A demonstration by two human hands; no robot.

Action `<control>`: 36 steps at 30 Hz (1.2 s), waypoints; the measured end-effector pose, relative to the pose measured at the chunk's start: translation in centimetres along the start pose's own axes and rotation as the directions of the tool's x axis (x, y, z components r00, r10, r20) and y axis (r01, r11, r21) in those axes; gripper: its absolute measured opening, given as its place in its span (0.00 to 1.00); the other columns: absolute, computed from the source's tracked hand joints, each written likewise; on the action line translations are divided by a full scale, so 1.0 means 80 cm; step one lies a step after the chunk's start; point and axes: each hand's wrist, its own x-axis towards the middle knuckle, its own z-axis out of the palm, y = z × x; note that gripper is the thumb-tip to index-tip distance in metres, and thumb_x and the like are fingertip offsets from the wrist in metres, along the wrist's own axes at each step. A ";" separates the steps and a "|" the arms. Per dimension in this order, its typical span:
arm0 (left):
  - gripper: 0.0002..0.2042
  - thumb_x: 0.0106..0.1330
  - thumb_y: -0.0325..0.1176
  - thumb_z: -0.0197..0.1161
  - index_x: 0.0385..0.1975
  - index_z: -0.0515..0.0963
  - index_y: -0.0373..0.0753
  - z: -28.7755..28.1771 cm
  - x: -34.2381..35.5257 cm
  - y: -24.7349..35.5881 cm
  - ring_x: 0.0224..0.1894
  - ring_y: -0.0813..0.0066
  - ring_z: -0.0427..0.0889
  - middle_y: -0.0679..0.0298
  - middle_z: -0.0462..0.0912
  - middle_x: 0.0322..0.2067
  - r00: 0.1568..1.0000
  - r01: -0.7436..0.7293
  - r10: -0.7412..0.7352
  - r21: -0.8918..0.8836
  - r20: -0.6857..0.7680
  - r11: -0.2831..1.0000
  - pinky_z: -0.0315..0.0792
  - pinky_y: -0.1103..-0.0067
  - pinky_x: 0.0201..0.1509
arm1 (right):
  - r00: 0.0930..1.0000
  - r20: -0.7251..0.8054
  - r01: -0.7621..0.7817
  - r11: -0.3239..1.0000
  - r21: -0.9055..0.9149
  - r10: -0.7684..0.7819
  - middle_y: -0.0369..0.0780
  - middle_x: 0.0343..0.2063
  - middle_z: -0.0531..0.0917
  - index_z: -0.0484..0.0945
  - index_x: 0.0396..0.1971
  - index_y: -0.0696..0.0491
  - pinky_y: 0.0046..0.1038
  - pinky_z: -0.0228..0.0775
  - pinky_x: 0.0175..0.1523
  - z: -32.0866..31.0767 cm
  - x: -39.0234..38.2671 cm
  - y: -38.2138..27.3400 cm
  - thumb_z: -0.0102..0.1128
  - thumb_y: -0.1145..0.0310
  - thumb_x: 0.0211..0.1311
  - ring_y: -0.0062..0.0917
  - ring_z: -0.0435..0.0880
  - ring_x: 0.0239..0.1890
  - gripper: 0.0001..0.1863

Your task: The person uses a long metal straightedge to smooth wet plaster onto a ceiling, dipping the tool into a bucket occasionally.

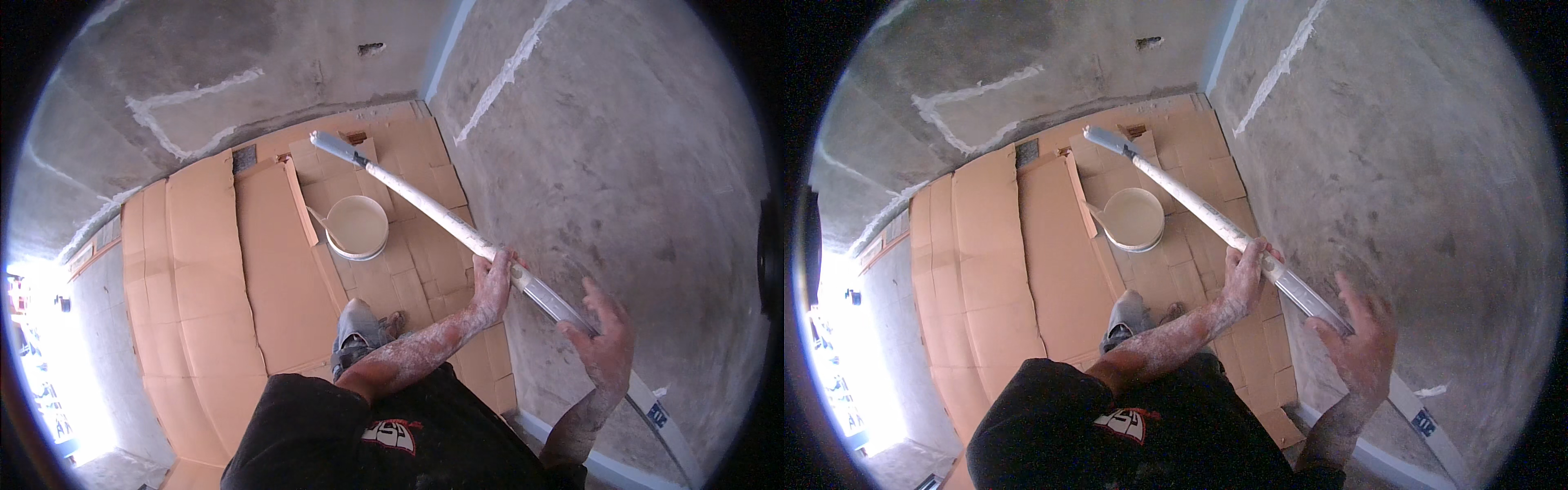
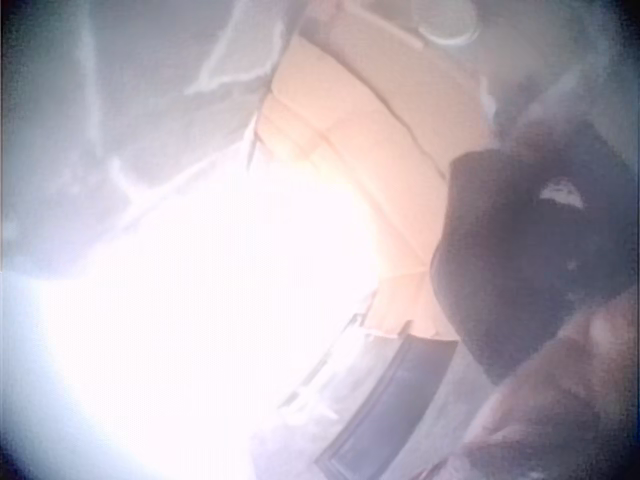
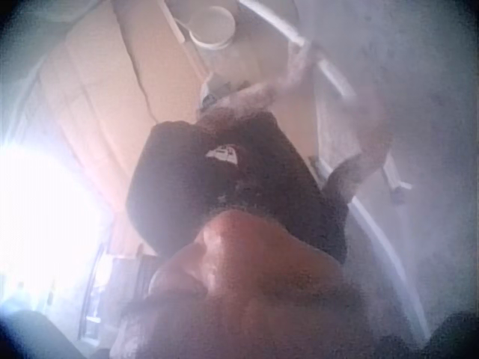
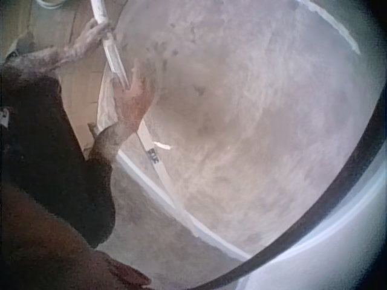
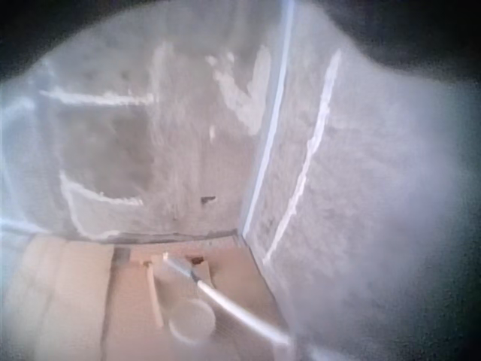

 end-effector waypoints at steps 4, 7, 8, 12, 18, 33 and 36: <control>0.09 0.64 0.33 0.53 0.32 0.69 0.31 -0.004 -0.001 0.008 0.29 0.67 0.79 0.57 0.77 0.27 0.993 0.106 -0.108 -0.042 -0.049 0.993 0.76 0.71 0.32 | 0.642 -0.654 0.246 0.915 -0.319 -0.401 0.44 0.50 0.78 0.76 0.48 0.51 0.37 0.70 0.56 -0.019 -0.033 0.015 0.60 0.61 0.60 0.37 0.79 0.49 0.18; 0.09 0.65 0.33 0.53 0.32 0.69 0.31 -0.002 -0.007 0.017 0.30 0.66 0.79 0.56 0.77 0.28 0.987 0.122 -0.133 -0.125 -0.085 0.985 0.76 0.71 0.34 | 0.256 -0.886 -0.540 0.703 -0.462 -0.386 0.46 0.48 0.79 0.74 0.48 0.57 0.34 0.75 0.49 -0.052 -0.069 0.025 0.44 0.61 0.67 0.37 0.80 0.47 0.18; 0.09 0.65 0.33 0.53 0.32 0.69 0.31 0.001 -0.009 0.019 0.31 0.66 0.79 0.56 0.77 0.28 0.983 0.145 -0.158 -0.143 -0.089 0.979 0.76 0.71 0.35 | 0.232 -0.877 -0.735 0.515 -0.442 -0.421 0.49 0.51 0.76 0.72 0.50 0.59 0.34 0.76 0.48 -0.068 -0.076 0.030 0.42 0.59 0.68 0.38 0.79 0.49 0.21; 0.11 0.67 0.35 0.53 0.34 0.69 0.32 0.012 -0.008 0.050 0.35 0.65 0.79 0.57 0.77 0.29 0.936 0.345 -0.352 -0.188 -0.003 0.920 0.77 0.71 0.40 | -0.092 -0.991 -0.758 0.652 0.008 -0.095 0.55 0.61 0.58 0.63 0.54 0.61 0.40 0.77 0.46 -0.103 -0.061 0.029 0.51 0.46 0.63 0.42 0.72 0.54 0.33; 0.11 0.68 0.38 0.54 0.36 0.68 0.35 0.022 0.016 0.138 0.42 0.66 0.78 0.60 0.74 0.34 0.755 0.626 -0.655 -0.259 -0.036 0.736 0.75 0.70 0.48 | 0.237 -0.853 0.284 0.806 0.519 0.466 0.55 0.50 0.65 0.63 0.52 0.69 0.46 0.67 0.58 -0.156 0.022 -0.031 0.51 0.52 0.62 0.46 0.69 0.53 0.33; 0.09 0.68 0.38 0.51 0.37 0.67 0.38 -0.148 0.148 0.137 0.40 0.65 0.78 0.61 0.73 0.33 0.729 0.646 -0.680 -0.242 -0.086 0.723 0.75 0.67 0.44 | 0.486 -0.659 0.322 0.583 0.746 0.574 0.40 0.26 0.68 0.60 0.60 0.53 0.28 0.61 0.29 -0.027 0.151 -0.160 0.56 0.43 0.56 0.23 0.67 0.26 0.38; 0.08 0.67 0.36 0.50 0.37 0.66 0.39 -0.182 0.182 0.135 0.37 0.65 0.78 0.60 0.73 0.33 0.714 0.639 -0.676 -0.227 -0.182 0.735 0.76 0.68 0.43 | 0.561 -0.597 0.376 0.466 0.801 0.573 0.41 0.27 0.71 0.56 0.61 0.50 0.28 0.63 0.29 0.017 0.181 -0.189 0.58 0.44 0.57 0.23 0.69 0.26 0.38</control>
